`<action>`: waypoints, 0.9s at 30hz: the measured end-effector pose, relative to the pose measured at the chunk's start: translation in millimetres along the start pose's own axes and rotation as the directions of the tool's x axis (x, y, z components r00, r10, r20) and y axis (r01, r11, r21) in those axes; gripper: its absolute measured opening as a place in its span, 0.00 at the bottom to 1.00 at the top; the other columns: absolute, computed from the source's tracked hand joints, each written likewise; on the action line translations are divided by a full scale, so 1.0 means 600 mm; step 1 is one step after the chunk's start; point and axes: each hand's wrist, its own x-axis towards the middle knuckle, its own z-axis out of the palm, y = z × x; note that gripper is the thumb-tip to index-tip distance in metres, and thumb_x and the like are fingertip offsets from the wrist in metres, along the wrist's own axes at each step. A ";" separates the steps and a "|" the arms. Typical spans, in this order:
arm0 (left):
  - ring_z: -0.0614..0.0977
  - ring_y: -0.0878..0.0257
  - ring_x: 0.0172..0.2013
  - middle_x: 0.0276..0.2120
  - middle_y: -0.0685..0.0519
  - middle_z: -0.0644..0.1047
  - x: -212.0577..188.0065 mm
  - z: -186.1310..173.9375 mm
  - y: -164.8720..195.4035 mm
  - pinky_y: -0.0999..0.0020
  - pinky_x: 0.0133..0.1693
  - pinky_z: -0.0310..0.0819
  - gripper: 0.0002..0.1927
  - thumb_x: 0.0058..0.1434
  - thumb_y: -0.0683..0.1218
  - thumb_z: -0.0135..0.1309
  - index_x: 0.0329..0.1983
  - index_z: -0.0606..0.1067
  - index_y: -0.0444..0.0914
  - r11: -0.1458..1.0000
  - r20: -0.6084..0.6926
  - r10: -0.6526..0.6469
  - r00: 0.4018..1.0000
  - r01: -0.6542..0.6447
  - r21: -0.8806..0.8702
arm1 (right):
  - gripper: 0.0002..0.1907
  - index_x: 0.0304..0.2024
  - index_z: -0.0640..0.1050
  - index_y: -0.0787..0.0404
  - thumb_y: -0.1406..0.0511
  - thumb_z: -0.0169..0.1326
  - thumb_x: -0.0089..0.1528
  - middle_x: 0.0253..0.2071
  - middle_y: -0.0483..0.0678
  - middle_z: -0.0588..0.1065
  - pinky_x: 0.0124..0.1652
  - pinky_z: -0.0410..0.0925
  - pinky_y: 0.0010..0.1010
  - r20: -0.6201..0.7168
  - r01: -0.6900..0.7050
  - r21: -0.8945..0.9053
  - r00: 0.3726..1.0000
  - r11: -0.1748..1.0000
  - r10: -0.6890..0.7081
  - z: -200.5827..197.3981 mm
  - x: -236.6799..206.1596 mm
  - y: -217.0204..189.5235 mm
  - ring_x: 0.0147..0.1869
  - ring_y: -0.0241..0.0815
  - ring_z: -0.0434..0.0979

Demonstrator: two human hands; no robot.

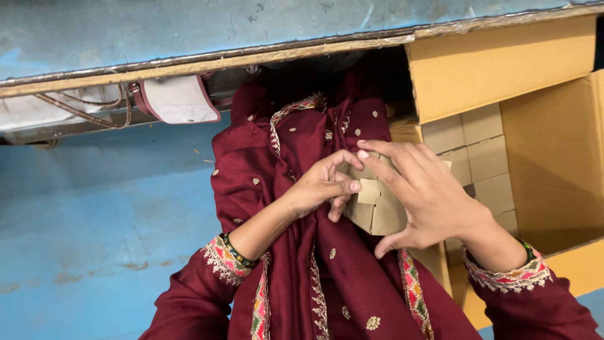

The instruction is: The person repeatedly takes small cardboard boxes from a larger carton, opens them, removes a plastic-wrapped metal object, places the object on a nearby table, and then closes the empty box. This cycle is repeated multiple times throughout the clip.

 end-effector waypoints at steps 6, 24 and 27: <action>0.76 0.63 0.12 0.15 0.57 0.69 0.019 0.005 0.000 0.69 0.14 0.71 0.24 0.63 0.44 0.60 0.52 0.58 0.40 0.982 -0.097 -0.018 0.995 0.036 0.187 | 0.63 0.67 0.62 0.65 0.41 0.71 0.39 0.66 0.61 0.63 0.51 0.62 0.50 0.052 -0.036 -0.004 0.998 0.999 0.036 0.006 0.008 -0.001 0.59 0.62 0.69; 0.78 0.69 0.26 0.25 0.56 0.76 0.060 -0.049 0.296 0.73 0.30 0.70 0.06 0.71 0.45 0.55 0.45 0.74 0.37 0.387 -0.171 0.801 0.574 -0.278 0.879 | 0.50 0.69 0.62 0.68 0.48 0.69 0.57 0.66 0.59 0.65 0.68 0.64 0.45 -0.920 -0.042 0.262 0.291 0.964 0.263 -0.195 -0.023 0.188 0.70 0.52 0.67; 0.79 0.63 0.26 0.24 0.54 0.77 0.091 -0.040 0.320 0.67 0.30 0.71 0.06 0.68 0.46 0.58 0.42 0.76 0.39 0.096 -0.069 0.903 0.424 -0.042 0.994 | 0.50 0.69 0.60 0.70 0.47 0.69 0.62 0.66 0.61 0.63 0.67 0.64 0.46 -0.996 -0.264 0.054 0.052 0.963 0.070 -0.219 0.067 0.310 0.71 0.53 0.67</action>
